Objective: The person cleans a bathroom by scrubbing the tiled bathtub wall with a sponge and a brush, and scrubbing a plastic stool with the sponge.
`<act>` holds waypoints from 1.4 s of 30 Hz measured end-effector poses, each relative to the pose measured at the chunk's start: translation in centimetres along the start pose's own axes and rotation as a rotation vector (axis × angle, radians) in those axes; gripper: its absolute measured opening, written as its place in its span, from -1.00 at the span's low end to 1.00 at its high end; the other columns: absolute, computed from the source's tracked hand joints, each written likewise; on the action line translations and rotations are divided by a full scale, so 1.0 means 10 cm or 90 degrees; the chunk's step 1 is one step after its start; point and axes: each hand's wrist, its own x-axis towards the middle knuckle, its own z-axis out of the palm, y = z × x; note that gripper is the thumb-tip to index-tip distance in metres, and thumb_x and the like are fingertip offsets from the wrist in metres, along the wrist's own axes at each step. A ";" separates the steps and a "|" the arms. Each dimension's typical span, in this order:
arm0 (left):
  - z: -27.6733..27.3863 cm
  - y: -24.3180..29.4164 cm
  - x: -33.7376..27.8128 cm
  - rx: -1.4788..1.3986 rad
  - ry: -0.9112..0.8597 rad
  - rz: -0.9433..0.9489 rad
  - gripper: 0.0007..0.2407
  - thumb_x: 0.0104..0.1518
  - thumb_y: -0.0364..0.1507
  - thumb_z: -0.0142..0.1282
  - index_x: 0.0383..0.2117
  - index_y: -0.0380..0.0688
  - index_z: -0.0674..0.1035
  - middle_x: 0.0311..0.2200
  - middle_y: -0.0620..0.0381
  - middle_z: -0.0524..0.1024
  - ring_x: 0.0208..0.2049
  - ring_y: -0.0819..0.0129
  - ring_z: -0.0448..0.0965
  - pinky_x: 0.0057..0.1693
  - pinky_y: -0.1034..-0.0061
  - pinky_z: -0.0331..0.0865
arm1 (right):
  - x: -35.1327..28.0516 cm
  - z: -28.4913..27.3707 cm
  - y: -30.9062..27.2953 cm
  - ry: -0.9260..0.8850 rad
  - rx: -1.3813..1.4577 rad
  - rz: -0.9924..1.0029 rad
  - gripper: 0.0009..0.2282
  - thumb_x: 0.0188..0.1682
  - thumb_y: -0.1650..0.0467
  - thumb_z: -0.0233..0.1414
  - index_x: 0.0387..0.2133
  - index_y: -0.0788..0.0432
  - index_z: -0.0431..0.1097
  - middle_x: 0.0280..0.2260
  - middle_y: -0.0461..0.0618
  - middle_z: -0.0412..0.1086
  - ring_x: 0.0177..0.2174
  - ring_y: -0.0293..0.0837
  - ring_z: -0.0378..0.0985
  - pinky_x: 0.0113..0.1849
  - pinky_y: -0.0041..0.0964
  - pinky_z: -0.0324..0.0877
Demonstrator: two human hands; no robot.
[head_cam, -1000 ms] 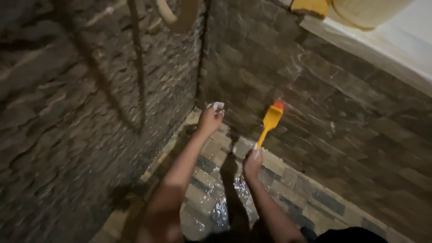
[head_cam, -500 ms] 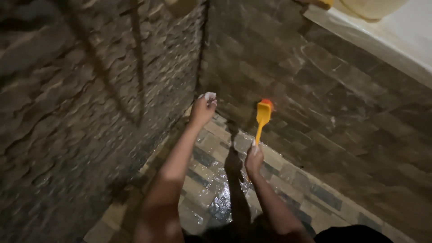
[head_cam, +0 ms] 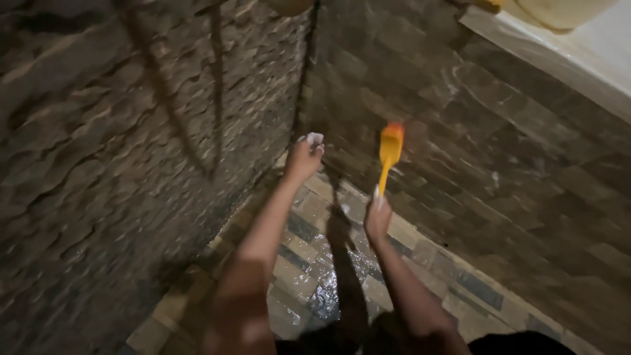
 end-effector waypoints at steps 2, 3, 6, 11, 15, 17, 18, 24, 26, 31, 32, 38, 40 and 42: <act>0.01 -0.06 -0.03 0.010 -0.015 -0.013 -0.79 0.14 -0.48 0.15 -0.12 -0.23 0.60 -0.19 -0.10 0.62 -0.16 0.06 0.65 -0.03 0.33 0.48 | 0.49 0.25 -0.36 -0.011 0.045 -0.066 -0.72 0.20 0.24 -0.12 -0.22 0.24 0.38 -0.58 -0.04 0.23 -0.53 -0.22 0.23 -0.49 -0.20 0.20; 0.01 -0.11 -0.04 0.005 -0.011 -0.016 -0.79 0.14 -0.47 0.15 -0.12 -0.23 0.60 -0.20 -0.09 0.63 -0.15 0.07 0.66 -0.03 0.34 0.49 | 0.83 0.42 -0.57 -0.009 0.041 -0.123 -0.71 0.22 0.26 -0.12 -0.30 0.27 0.35 -0.57 -0.02 0.22 -0.52 -0.21 0.24 -0.48 -0.18 0.20; 0.00 -0.24 -0.06 -0.001 0.003 -0.032 -0.80 0.15 -0.46 0.15 -0.13 -0.22 0.60 -0.21 -0.07 0.64 -0.15 0.08 0.67 -0.03 0.35 0.51 | 1.19 0.64 -0.68 -0.042 0.050 -0.209 -0.71 0.24 0.30 -0.13 -0.35 0.31 0.31 -0.55 0.03 0.21 -0.51 -0.17 0.24 -0.45 -0.11 0.23; -0.08 -0.46 -0.02 -0.009 0.039 -0.040 -0.81 0.12 -0.47 0.14 -0.15 -0.20 0.61 -0.21 -0.06 0.64 -0.15 0.09 0.67 -0.04 0.33 0.51 | 0.32 0.24 0.24 -0.119 -0.215 -0.064 -0.61 0.15 0.19 -0.09 -0.38 0.32 0.42 -0.47 0.32 0.39 -0.43 0.20 0.45 -0.36 0.09 0.30; -0.12 -0.95 -0.17 0.106 -0.076 -0.094 -0.78 0.10 -0.44 0.14 -0.15 -0.20 0.62 -0.21 -0.14 0.63 -0.13 -0.04 0.62 -0.01 0.23 0.47 | 0.21 0.36 0.52 -0.161 -0.240 -0.026 -0.63 0.09 0.18 -0.05 -0.35 0.32 0.42 -0.51 0.27 0.41 -0.46 0.18 0.49 -0.39 0.09 0.33; -0.14 -1.19 -0.26 0.070 -0.099 -0.078 -0.75 0.05 -0.44 0.11 -0.15 -0.22 0.61 -0.19 -0.12 0.65 -0.11 0.00 0.64 0.02 0.24 0.47 | 0.60 0.89 0.31 -0.198 -0.109 -0.141 -0.66 0.13 0.25 -0.10 -0.42 0.35 0.38 -0.52 0.27 0.39 -0.49 0.17 0.43 -0.40 0.05 0.32; -0.15 -1.29 -0.29 0.102 -0.123 -0.110 -0.76 0.05 -0.43 0.12 -0.16 -0.23 0.62 -0.20 -0.16 0.63 -0.12 -0.05 0.63 0.00 0.21 0.46 | 0.78 1.16 0.13 -0.217 -0.116 -0.078 -0.73 0.08 0.30 -0.07 -0.38 0.32 0.40 -0.49 0.28 0.43 -0.47 0.23 0.49 -0.38 0.08 0.33; -0.21 -1.52 -0.33 0.249 -0.221 -0.183 -0.75 0.06 -0.39 0.15 -0.21 -0.31 0.63 -0.27 -0.35 0.58 -0.17 -0.20 0.61 -0.02 0.12 0.46 | 0.64 0.74 0.57 -0.343 -0.468 -0.351 -0.61 -0.13 0.30 -0.04 -0.04 0.11 0.49 -0.33 0.36 0.47 -0.31 0.36 0.53 -0.28 0.22 0.39; -0.20 -1.58 -0.39 0.196 -0.198 -0.145 -0.74 0.02 -0.42 0.13 -0.21 -0.31 0.63 -0.30 -0.34 0.58 -0.20 -0.22 0.61 -0.05 0.12 0.47 | 0.26 0.28 0.87 -0.301 -0.452 -0.051 -0.57 0.11 0.13 -0.11 0.00 0.21 0.42 -0.26 0.37 0.47 -0.22 0.34 0.54 -0.18 0.20 0.40; -0.21 -1.67 -0.45 0.240 -0.238 -0.160 -0.76 0.02 -0.42 0.15 -0.26 -0.33 0.62 -0.31 -0.34 0.58 -0.20 -0.21 0.61 -0.05 0.10 0.46 | 0.53 1.04 0.69 -0.294 -0.432 -0.020 -0.60 0.12 0.15 -0.13 -0.13 0.23 0.45 -0.22 0.34 0.50 -0.18 0.33 0.54 -0.17 0.20 0.40; -0.21 -1.66 -0.44 0.242 -0.247 -0.161 -0.77 0.02 -0.42 0.14 -0.27 -0.33 0.62 -0.31 -0.33 0.59 -0.21 -0.20 0.62 -0.05 0.10 0.46 | 0.60 1.28 0.58 -0.281 -0.440 -0.089 -0.62 0.08 0.17 -0.10 -0.16 0.25 0.44 -0.21 0.33 0.49 -0.18 0.34 0.52 -0.18 0.20 0.39; -0.24 -1.65 -0.45 0.182 -0.241 -0.158 -0.76 0.02 -0.41 0.14 -0.22 -0.28 0.61 -0.31 -0.30 0.59 -0.22 -0.20 0.60 -0.07 0.10 0.46 | 0.45 0.55 0.93 -0.379 -0.618 0.127 -0.56 0.01 0.11 -0.05 -0.11 0.23 0.48 -0.14 0.27 0.52 -0.13 0.21 0.61 -0.15 0.10 0.48; -0.23 -1.75 -0.47 0.234 -0.265 -0.185 -0.75 0.02 -0.40 0.13 -0.21 -0.27 0.61 -0.30 -0.30 0.59 -0.22 -0.19 0.61 -0.06 0.11 0.48 | 0.27 0.21 1.03 -0.327 -0.566 0.203 -0.47 0.02 -0.01 -0.07 -0.14 0.23 0.49 -0.14 0.32 0.49 -0.11 0.25 0.56 -0.07 0.12 0.40; -0.21 -1.82 -0.50 0.252 -0.271 -0.185 -0.74 0.03 -0.39 0.13 -0.20 -0.27 0.61 -0.29 -0.30 0.59 -0.20 -0.19 0.62 -0.05 0.11 0.48 | 0.27 0.21 1.12 -0.314 -0.555 0.171 -0.44 0.05 -0.02 -0.10 -0.15 0.25 0.48 -0.14 0.35 0.49 -0.11 0.30 0.56 -0.09 0.15 0.40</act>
